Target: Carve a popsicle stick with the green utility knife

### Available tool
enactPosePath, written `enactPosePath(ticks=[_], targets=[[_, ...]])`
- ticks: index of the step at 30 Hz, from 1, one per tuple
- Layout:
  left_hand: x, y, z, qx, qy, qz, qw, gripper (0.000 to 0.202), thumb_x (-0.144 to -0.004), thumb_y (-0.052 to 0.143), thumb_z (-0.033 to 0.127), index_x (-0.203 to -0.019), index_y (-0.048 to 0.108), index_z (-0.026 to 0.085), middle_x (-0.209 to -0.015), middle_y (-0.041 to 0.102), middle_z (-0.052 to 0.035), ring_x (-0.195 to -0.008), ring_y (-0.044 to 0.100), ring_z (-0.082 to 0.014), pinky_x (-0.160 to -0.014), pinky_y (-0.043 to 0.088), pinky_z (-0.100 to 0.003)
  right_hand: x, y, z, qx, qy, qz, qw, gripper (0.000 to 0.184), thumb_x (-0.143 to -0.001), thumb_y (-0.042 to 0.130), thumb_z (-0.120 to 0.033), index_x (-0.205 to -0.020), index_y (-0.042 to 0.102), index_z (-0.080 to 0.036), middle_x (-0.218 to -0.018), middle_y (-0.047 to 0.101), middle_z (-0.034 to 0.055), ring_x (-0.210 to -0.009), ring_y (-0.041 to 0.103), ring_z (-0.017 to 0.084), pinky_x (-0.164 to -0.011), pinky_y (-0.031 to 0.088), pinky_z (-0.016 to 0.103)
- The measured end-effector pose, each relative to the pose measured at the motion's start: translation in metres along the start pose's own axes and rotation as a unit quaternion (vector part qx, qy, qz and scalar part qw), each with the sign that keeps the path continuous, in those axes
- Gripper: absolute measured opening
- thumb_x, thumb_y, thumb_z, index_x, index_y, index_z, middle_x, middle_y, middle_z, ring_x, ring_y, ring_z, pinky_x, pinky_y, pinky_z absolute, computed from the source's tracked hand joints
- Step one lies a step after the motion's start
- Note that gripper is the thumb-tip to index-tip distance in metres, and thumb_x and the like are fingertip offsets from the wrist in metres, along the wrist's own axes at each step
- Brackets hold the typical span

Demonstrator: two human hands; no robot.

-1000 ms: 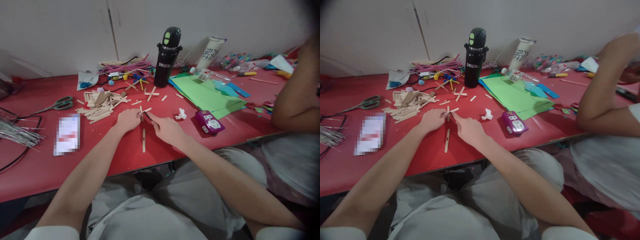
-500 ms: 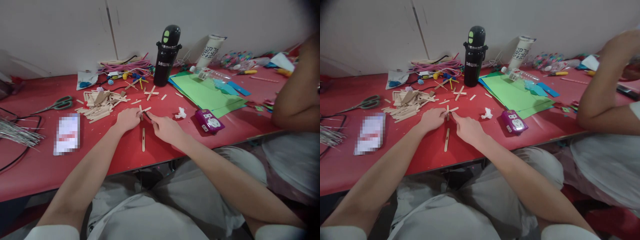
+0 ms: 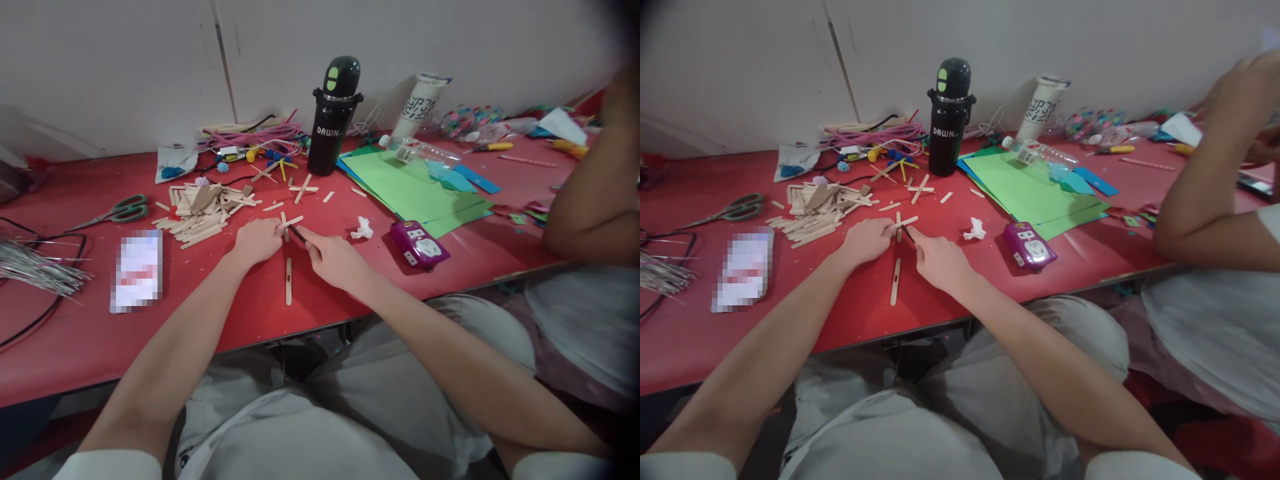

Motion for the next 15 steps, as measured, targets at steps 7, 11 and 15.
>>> enactPosePath(ticks=[7, 11, 15], targets=[[0.0003, -0.0006, -0.0001, 0.002, -0.005, -0.001, 1.0, 0.036, -0.098, 0.035, 0.036, -0.096, 0.069, 0.023, -0.111, 0.074, -0.0108, -0.108, 0.067, -0.0302, -0.088, 0.051, -0.041, 0.0012, -0.0028, 0.0031, -0.024, -0.003, 0.02, 0.999, 0.058, -0.098, 0.042, -0.015, -0.155, 0.046, -0.024, -0.099, 0.077, 0.008, -0.081, 0.07, 0.022, -0.063, 0.04, 0.028], [0.0, -0.0003, -0.0003, 0.005, -0.001, 0.0, 1.0, 0.036, -0.097, 0.035, 0.037, -0.095, 0.069, 0.024, -0.108, 0.074, -0.0099, -0.106, 0.067, -0.0298, -0.087, 0.051, -0.041, 0.0012, -0.0035, 0.003, -0.036, -0.013, 0.032, 0.999, 0.058, -0.097, 0.042, -0.014, -0.154, 0.047, -0.024, -0.103, 0.077, 0.0079, -0.083, 0.07, 0.022, -0.063, 0.04, 0.028], [0.0, -0.0008, -0.0013, 0.008, -0.004, 0.0, 1.0, 0.035, -0.097, 0.036, 0.036, -0.095, 0.069, 0.025, -0.109, 0.075, -0.0093, -0.107, 0.067, -0.0306, -0.087, 0.051, -0.042, 0.001, -0.0028, 0.005, -0.045, -0.016, 0.04, 0.998, 0.058, -0.097, 0.042, -0.015, -0.154, 0.047, -0.024, -0.106, 0.077, 0.0087, -0.086, 0.07, 0.024, -0.067, 0.043, 0.029]])
Point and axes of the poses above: each hand's wrist, its own x-axis away from the middle knuckle, its own y-axis out of the palm, z = x × y, the point moved 10 cm from there along -x, towards the middle knuckle
